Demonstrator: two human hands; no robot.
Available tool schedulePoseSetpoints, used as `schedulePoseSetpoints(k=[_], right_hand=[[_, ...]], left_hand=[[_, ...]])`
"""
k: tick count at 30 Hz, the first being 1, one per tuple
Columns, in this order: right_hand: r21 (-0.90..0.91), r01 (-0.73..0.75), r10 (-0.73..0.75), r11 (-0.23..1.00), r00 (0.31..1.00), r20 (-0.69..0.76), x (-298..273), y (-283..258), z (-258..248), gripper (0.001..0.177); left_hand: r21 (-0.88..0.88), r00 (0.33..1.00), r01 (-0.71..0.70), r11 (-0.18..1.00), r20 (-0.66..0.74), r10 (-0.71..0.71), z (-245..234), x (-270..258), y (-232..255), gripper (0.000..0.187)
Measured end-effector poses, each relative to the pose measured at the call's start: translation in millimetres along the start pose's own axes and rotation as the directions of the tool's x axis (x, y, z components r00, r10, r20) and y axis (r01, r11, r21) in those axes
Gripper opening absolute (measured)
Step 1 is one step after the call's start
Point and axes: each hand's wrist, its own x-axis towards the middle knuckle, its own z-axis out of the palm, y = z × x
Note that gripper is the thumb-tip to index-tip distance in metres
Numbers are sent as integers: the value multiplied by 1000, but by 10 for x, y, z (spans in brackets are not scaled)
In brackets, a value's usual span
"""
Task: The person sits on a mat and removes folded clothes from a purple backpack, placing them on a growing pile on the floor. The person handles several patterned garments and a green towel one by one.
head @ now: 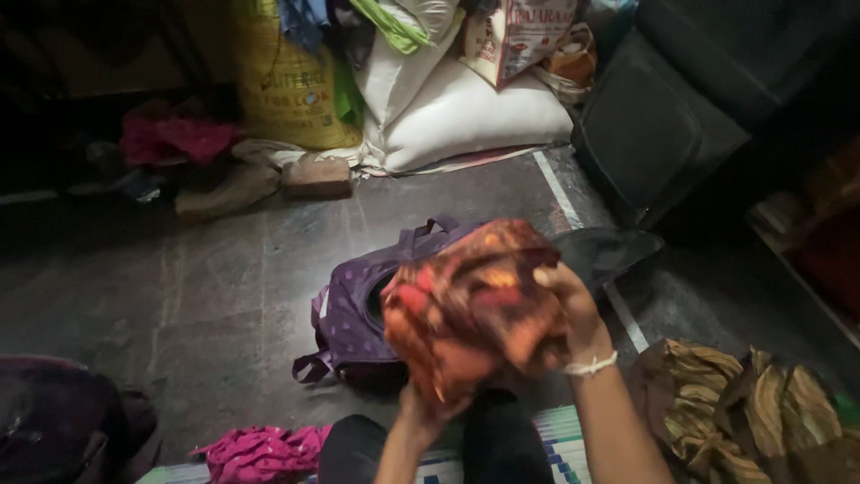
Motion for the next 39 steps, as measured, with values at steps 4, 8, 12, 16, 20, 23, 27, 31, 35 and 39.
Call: schedulePoseSetpoints(k=[4, 8, 12, 16, 20, 23, 27, 31, 35, 39], right_hand=[[27, 89, -90, 996, 996, 1, -347, 288, -81, 57], [39, 81, -77, 996, 993, -90, -770, 592, -414, 53], [43, 59, -51, 997, 984, -170, -1058, 830, -668, 50], [27, 49, -42, 998, 974, -224, -1218, 920, -846, 46], [7, 32, -29, 999, 968, -251, -1245, 988, -1002, 43], [-9, 14, -16, 1000, 963, -269, -1204, 1035, -1129, 40], [-35, -17, 5, 999, 954, -301, -1149, 1088, -1351, 37], [-99, -59, 23, 993, 942, -335, -1000, 1103, -1626, 34], [-233, -128, 38, 964, 933, -358, -639, 1002, -1944, 31], [-400, -211, 69, 892, 938, -341, -124, 864, -2170, 28]], left_hand=[[-90, 977, -79, 993, 189, 95, 55, 19, -225, 59], [-136, 934, -149, 979, 306, 185, -169, 13, -277, 55], [-51, 867, -179, 982, 464, 182, -370, -117, -118, 53], [100, 797, -263, 960, 583, 158, -409, -495, 134, 54], [227, 787, -340, 913, 600, 144, -274, -898, 404, 64], [262, 857, -289, 921, 499, 127, -156, -1069, 479, 69], [361, 882, -260, 896, 466, 68, -73, -1038, 430, 56], [456, 914, -352, 817, 357, 194, 0, -818, 412, 58], [328, 866, -450, 831, 389, 315, -26, -718, 590, 60], [353, 821, -559, 751, 361, 442, -171, -650, 825, 66]])
